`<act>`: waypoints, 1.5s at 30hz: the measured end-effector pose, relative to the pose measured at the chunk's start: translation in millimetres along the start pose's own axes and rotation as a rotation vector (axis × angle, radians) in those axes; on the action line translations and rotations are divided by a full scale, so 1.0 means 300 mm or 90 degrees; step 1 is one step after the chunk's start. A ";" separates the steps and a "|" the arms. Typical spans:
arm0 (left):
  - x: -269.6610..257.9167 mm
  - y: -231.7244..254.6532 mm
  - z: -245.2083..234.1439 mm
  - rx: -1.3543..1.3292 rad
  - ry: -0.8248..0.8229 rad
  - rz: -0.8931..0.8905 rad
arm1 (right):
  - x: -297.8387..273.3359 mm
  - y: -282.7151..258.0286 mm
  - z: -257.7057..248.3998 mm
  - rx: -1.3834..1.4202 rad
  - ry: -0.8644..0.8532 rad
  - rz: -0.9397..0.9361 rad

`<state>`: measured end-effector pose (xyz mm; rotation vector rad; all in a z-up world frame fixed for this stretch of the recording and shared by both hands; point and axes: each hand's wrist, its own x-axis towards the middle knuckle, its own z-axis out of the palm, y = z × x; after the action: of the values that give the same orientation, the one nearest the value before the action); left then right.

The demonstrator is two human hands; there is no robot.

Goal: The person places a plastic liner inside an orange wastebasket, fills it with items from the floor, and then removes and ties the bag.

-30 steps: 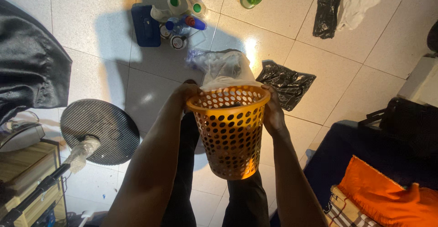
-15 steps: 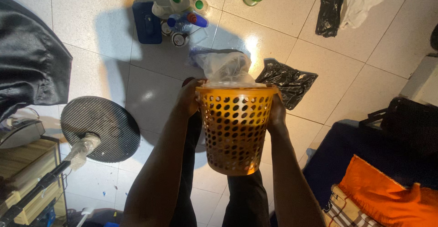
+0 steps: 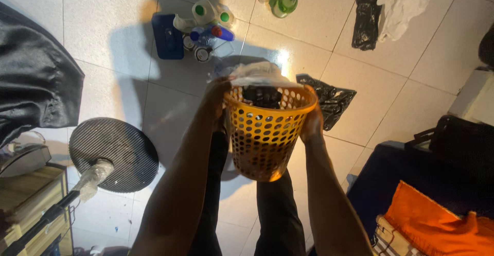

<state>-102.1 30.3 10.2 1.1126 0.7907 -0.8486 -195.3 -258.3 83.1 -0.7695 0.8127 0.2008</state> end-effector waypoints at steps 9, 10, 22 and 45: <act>0.083 0.079 0.044 0.110 0.076 -0.122 | 0.008 -0.014 0.025 -0.078 0.044 -0.014; 0.048 0.123 0.084 0.110 0.076 -0.121 | 0.010 -0.032 0.039 -0.078 0.043 -0.015; 0.045 0.462 0.223 0.124 0.079 -0.146 | 0.245 -0.217 0.138 0.095 -0.051 -0.030; 0.295 0.124 0.007 0.334 0.040 -0.085 | 0.326 -0.060 -0.072 -0.195 0.116 0.060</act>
<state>-28.4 20.7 -50.6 1.5654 0.7166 -1.1783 -132.9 -297.8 13.1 -1.0495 1.0048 0.3489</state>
